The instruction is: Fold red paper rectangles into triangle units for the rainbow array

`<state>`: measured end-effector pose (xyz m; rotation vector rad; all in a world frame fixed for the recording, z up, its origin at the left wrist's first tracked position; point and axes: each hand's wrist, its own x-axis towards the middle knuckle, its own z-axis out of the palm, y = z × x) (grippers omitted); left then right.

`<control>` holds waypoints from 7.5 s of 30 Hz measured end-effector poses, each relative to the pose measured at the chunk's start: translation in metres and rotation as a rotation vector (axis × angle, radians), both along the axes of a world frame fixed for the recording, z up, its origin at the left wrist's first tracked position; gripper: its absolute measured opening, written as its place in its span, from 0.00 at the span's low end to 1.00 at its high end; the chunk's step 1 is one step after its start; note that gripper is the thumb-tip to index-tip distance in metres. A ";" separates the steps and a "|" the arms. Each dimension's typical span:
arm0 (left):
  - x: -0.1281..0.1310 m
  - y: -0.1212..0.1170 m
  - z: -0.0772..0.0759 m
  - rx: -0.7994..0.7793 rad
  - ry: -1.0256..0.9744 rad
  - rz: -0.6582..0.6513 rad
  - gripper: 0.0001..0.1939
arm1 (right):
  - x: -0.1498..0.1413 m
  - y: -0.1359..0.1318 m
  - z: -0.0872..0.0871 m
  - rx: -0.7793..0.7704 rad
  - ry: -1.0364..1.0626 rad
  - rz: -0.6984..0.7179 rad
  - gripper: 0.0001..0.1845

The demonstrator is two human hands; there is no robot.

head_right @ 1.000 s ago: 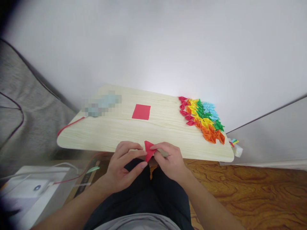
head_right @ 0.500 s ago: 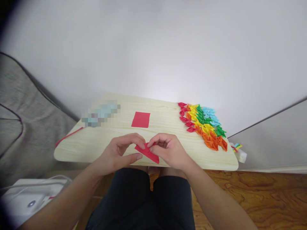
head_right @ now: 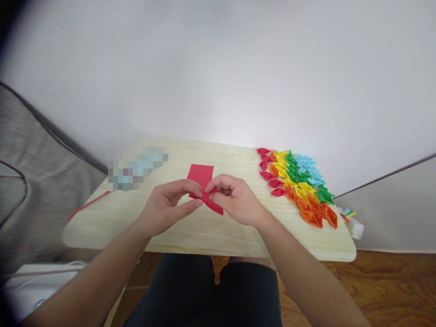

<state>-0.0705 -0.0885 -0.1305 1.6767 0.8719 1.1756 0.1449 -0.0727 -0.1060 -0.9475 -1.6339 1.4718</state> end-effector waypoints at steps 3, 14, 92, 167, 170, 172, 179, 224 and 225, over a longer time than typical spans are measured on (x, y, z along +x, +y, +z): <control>0.001 0.008 -0.005 -0.024 -0.016 0.005 0.06 | -0.003 0.009 -0.006 -0.033 0.020 -0.017 0.06; 0.005 0.016 -0.020 -0.122 -0.098 -0.019 0.10 | -0.003 0.024 -0.030 -0.165 0.094 -0.039 0.07; 0.016 0.017 -0.050 -0.229 -0.302 0.152 0.10 | -0.003 0.019 -0.061 0.002 0.080 -0.160 0.10; 0.014 0.017 -0.053 -0.073 -0.075 0.291 0.08 | 0.014 0.029 -0.059 -0.012 0.004 -0.207 0.18; 0.014 0.017 -0.055 -0.073 -0.078 0.301 0.08 | 0.015 0.030 -0.059 -0.022 0.019 -0.206 0.16; 0.014 0.018 -0.056 -0.082 -0.087 0.312 0.10 | 0.015 0.029 -0.059 -0.020 0.022 -0.209 0.15; 0.013 0.021 -0.059 -0.124 -0.102 0.347 0.13 | 0.012 0.027 -0.058 0.098 -0.065 -0.307 0.16; 0.013 -0.005 -0.028 0.371 0.324 0.236 0.07 | -0.006 -0.006 -0.049 0.906 -0.638 -0.241 0.04; 0.012 -0.009 -0.029 0.369 0.333 0.235 0.07 | -0.004 -0.011 -0.049 0.894 -0.617 -0.245 0.05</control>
